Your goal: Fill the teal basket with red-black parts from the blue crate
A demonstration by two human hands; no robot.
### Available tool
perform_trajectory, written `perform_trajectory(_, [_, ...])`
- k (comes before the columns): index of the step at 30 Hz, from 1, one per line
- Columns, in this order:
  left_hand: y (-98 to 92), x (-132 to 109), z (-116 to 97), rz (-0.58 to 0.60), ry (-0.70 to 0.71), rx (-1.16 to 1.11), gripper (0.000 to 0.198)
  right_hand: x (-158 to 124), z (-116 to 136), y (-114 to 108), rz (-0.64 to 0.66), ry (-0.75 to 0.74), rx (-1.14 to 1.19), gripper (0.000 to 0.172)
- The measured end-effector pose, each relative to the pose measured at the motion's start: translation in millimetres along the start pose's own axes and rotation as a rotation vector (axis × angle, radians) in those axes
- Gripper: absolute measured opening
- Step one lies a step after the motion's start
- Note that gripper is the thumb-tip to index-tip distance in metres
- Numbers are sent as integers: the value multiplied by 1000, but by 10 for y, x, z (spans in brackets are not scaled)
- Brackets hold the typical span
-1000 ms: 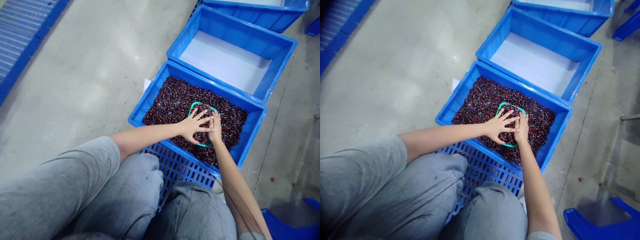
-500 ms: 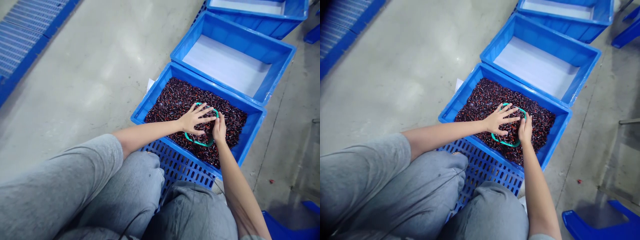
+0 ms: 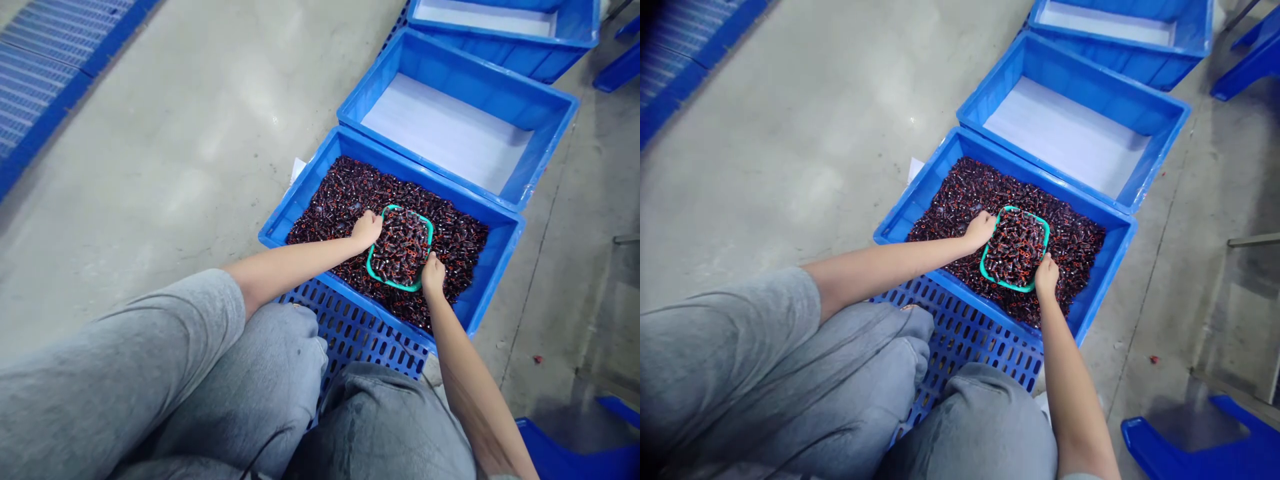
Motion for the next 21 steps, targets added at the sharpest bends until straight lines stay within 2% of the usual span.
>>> perform_trajectory(3, [105, -60, 118, 71, -95, -27, 30, -37, 22, 22, 13, 31, 19, 35])
perform_trajectory(5, [111, -97, 134, 80, -121, -34, 31, -79, 61, 27, 13, 42, 28, 34])
perform_trajectory(8, [17, -154, 57, 46, -131, -41, 31, -159, 207, -18, 2, 32, 37, 35])
perform_trajectory(10, [-81, -203, -64, 13, -132, -57, 30, -210, 370, -110, -7, 12, 36, 35])
perform_trajectory(13, [-192, -274, -343, -15, -127, -96, 30, -261, 653, -362, -27, -13, 25, 35])
perform_trajectory(16, [-235, -338, -693, -7, -120, -123, 31, -300, 911, -729, -68, -16, 12, 39])
perform_trajectory(19, [-329, -465, -1116, 32, -122, -133, 30, -409, 1202, -1147, -94, 5, 3, 42])
perform_trajectory(21, [-507, -629, -1461, 60, -131, -138, 30, -562, 1488, -1453, -101, 20, 3, 42])
Point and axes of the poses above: each hand's wrist, its own x-axis towards the middle knuckle, its own y-axis out of the palm, z = x × y, the point moved 10 cm from there along x, towards the middle knuckle
